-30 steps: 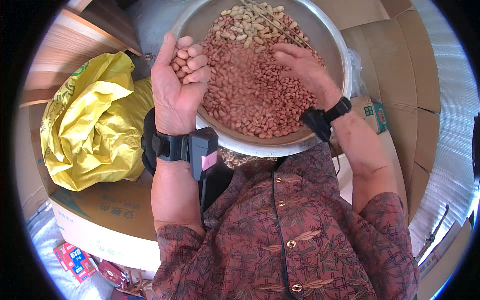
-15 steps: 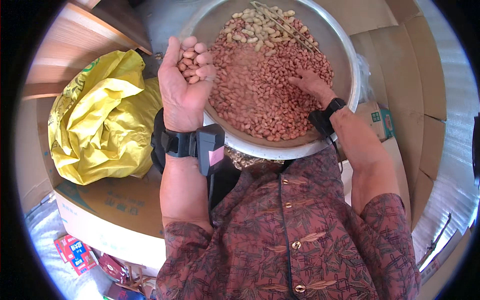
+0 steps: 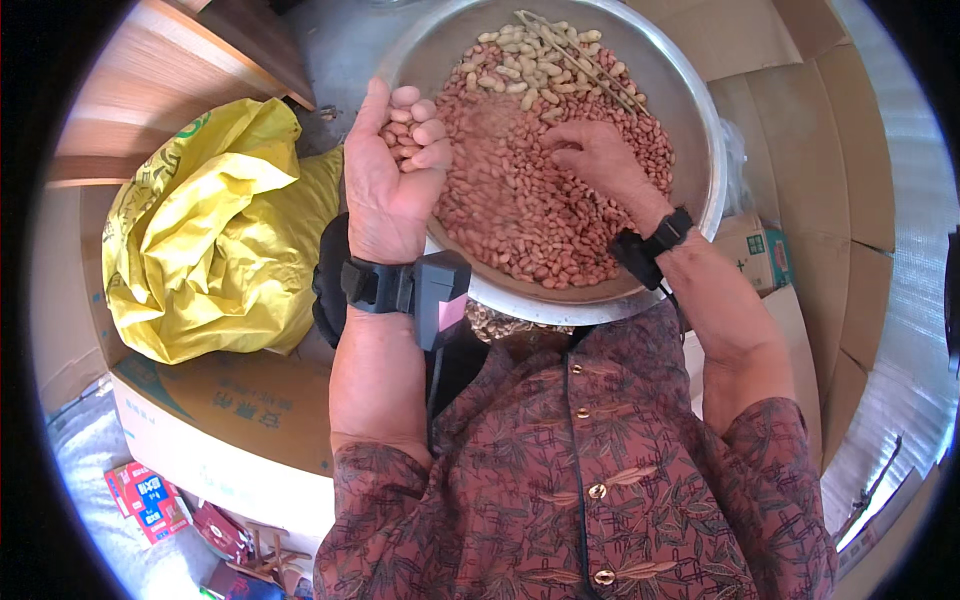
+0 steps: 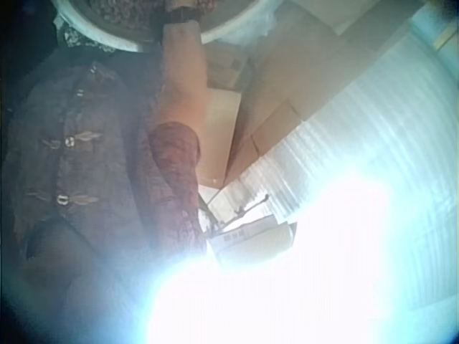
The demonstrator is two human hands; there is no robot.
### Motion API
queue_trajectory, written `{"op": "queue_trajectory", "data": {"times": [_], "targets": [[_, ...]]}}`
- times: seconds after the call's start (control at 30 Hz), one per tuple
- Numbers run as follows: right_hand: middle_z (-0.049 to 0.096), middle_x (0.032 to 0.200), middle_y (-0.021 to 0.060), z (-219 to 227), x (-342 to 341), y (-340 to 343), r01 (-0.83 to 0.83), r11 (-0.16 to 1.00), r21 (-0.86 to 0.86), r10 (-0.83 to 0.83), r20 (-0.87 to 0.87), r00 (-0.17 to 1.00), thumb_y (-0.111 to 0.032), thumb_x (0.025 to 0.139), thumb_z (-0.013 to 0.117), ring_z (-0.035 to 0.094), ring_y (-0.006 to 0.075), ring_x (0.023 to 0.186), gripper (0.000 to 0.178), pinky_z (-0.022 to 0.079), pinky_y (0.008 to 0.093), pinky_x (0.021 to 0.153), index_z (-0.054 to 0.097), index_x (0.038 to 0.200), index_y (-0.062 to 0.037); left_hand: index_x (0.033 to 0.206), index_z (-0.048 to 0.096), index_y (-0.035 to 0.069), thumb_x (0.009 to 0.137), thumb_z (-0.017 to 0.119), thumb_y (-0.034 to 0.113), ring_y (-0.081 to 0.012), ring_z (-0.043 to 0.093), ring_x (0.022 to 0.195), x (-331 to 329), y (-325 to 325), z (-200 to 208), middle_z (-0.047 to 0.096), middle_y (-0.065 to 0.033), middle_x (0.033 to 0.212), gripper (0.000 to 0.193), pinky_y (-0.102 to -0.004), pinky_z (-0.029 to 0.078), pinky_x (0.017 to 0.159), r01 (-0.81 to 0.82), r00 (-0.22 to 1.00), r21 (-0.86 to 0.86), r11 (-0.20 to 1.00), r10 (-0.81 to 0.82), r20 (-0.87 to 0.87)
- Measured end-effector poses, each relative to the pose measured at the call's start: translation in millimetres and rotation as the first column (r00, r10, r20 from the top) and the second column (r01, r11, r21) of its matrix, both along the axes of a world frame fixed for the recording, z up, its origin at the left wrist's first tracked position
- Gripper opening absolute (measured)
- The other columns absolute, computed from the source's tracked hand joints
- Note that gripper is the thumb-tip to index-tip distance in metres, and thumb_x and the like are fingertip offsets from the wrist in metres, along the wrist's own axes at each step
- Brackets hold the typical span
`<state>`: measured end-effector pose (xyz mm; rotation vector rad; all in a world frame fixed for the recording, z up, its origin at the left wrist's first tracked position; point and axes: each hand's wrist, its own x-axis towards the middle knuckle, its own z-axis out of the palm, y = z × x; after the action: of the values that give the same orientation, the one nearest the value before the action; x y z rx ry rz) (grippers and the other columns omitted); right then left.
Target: The recorder is sorting through a large bowl of peanuts, picking out shells or debris.
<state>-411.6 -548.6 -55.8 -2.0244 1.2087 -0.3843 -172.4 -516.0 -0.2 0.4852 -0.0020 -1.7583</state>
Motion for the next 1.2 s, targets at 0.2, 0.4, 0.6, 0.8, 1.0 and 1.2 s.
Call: {"op": "queue_trajectory", "data": {"times": [0.2,0.4,0.6,0.8,1.0,1.2], "targets": [[0.056,0.086,0.0083,-16,46,3,0.024,0.999,0.035,-0.028,0.100,0.995,0.003,0.064,0.064,0.055,0.0188,0.080,0.038,0.046,0.0279,0.071,0.058,0.101,-0.0048,0.077,0.053,0.003,0.088,0.048,0.030,-0.0107,0.043,0.053,1,1,-2,0.048,-0.0045,0.067,0.029,-0.0171,0.032,0.037,-0.022,1.000,0.006,1.000,0.022,0.014],[0.053,0.087,0.0110,-35,50,0,-0.063,0.987,-0.148,0.073,0.060,0.996,0.003,0.058,0.068,0.054,0.0238,0.079,0.039,0.045,0.0299,0.073,0.057,0.095,-0.0037,0.078,0.053,0.002,0.088,0.049,0.027,-0.0101,0.042,0.054,0,2,-2,0.047,-0.0050,0.068,0.027,-0.0167,0.032,0.038,-0.054,0.997,0.018,0.998,0.053,0.064],[0.053,0.078,0.0088,-39,51,0,-0.030,0.995,-0.093,0.035,0.052,0.998,0.003,0.058,0.068,0.053,0.0231,0.077,0.030,0.044,0.0304,0.072,0.057,0.084,-0.0028,0.076,0.053,0.004,0.088,0.049,0.029,-0.0103,0.044,0.052,-1,2,-2,0.049,-0.0046,0.066,0.028,-0.0165,0.032,0.037,-0.045,0.997,0.023,0.999,0.043,0.066],[0.054,0.075,0.0055,-30,47,5,0.022,0.993,-0.117,-0.011,0.093,0.996,0.002,0.063,0.065,0.054,0.0162,0.069,0.020,0.045,0.0268,0.060,0.056,0.080,-0.0026,0.076,0.052,0.004,0.088,0.049,0.029,-0.0103,0.044,0.053,0,3,-3,0.049,-0.0044,0.066,0.027,-0.0165,0.032,0.038,-0.052,0.996,0.013,0.999,0.051,0.079],[0.054,0.072,0.0031,-27,47,4,0.145,0.872,0.468,-0.356,0.401,0.844,-0.002,0.074,0.060,0.053,0.0099,0.060,0.011,0.041,0.0205,0.046,0.058,0.085,-0.0044,0.078,0.052,0.003,0.088,0.048,0.027,-0.0101,0.043,0.054,4,4,-1,0.048,-0.0045,0.067,0.026,-0.0170,0.033,0.039,-0.069,0.995,0.000,0.998,0.069,0.067],[0.055,0.065,0.0015,-20,68,1,0.194,0.863,0.466,-0.365,0.311,0.877,-0.007,0.076,0.061,0.052,0.0103,0.059,0.011,0.041,0.0217,0.049,0.058,0.087,-0.0048,0.077,0.051,0.003,0.088,0.048,0.027,-0.0100,0.043,0.053,3,5,0,0.047,-0.0042,0.066,0.026,-0.0173,0.033,0.038,-0.080,0.995,0.022,0.997,0.078,0.066]]}}
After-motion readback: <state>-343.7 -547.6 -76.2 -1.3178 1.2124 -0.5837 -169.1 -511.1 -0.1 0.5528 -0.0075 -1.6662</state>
